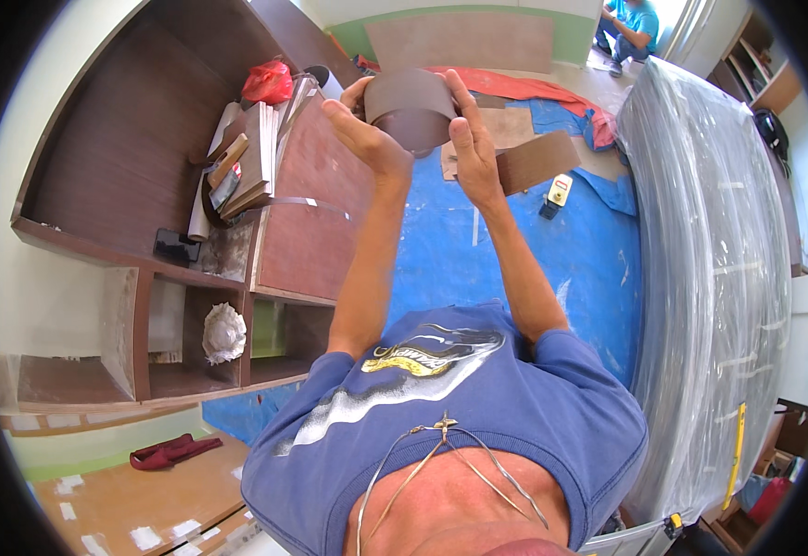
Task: The person handles a curved wooden trim piece, applies masking tape to its edge, and fits it into the top frame of a wooden cabinet. The person also moves around the room and briefly opens a drawer.
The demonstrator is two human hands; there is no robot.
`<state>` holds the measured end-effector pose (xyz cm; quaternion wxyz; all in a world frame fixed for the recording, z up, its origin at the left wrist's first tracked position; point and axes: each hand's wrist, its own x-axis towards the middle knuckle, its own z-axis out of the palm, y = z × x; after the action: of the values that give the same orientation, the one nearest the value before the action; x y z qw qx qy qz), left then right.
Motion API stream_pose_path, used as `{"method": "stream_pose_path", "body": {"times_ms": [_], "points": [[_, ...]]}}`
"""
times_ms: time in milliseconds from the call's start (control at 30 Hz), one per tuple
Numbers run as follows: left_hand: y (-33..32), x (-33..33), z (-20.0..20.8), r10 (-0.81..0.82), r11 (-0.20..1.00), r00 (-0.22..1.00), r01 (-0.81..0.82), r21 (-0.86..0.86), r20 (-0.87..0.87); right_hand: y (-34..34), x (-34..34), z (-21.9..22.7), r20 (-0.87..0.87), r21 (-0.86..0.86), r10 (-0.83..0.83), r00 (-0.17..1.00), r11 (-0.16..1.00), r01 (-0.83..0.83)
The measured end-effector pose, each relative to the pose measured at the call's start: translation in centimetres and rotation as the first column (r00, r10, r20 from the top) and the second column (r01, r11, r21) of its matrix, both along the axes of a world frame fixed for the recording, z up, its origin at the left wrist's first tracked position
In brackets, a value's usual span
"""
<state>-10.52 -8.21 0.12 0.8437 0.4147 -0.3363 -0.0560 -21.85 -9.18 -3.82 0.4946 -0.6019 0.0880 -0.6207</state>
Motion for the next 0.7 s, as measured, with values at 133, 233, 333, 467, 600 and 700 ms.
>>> {"method": "stream_pose_path", "body": {"times_ms": [133,233,333,467,600,700], "points": [[-0.5,-0.6,-1.9,-0.142,0.99,0.962,0.137,-0.037,-0.234,-0.8,0.5,-0.7,-0.011,0.052,-0.01,1.0,0.999,0.01],[-1.1,-1.3,-2.5,-0.229,0.973,0.939,0.219,-0.066,-0.258,-1.5,0.8,-1.2,-0.007,-0.003,-0.134,0.991,0.991,0.134],[-1.0,-0.7,-1.5,-0.139,0.987,0.986,0.131,0.089,0.096,-2.4,-0.3,-1.7,-0.087,-0.092,-0.241,0.967,0.968,0.233],[0.3,1.2,1.3,0.186,0.967,0.443,-0.242,-0.082,0.877,-3.3,-2.7,-1.7,-0.242,-0.381,-0.427,0.871,0.868,0.32],[0.4,0.9,2.7,-0.017,0.976,0.204,-0.208,0.061,0.979,-2.2,-3.0,-1.2,-0.294,-0.45,-0.451,0.843,0.843,0.294],[0.4,1.5,3.4,0.0,0.989,0.145,-0.148,0.022,0.989,-1.3,-3.0,-0.5,-0.247,-0.387,-0.416,0.875,0.871,0.304]]}}
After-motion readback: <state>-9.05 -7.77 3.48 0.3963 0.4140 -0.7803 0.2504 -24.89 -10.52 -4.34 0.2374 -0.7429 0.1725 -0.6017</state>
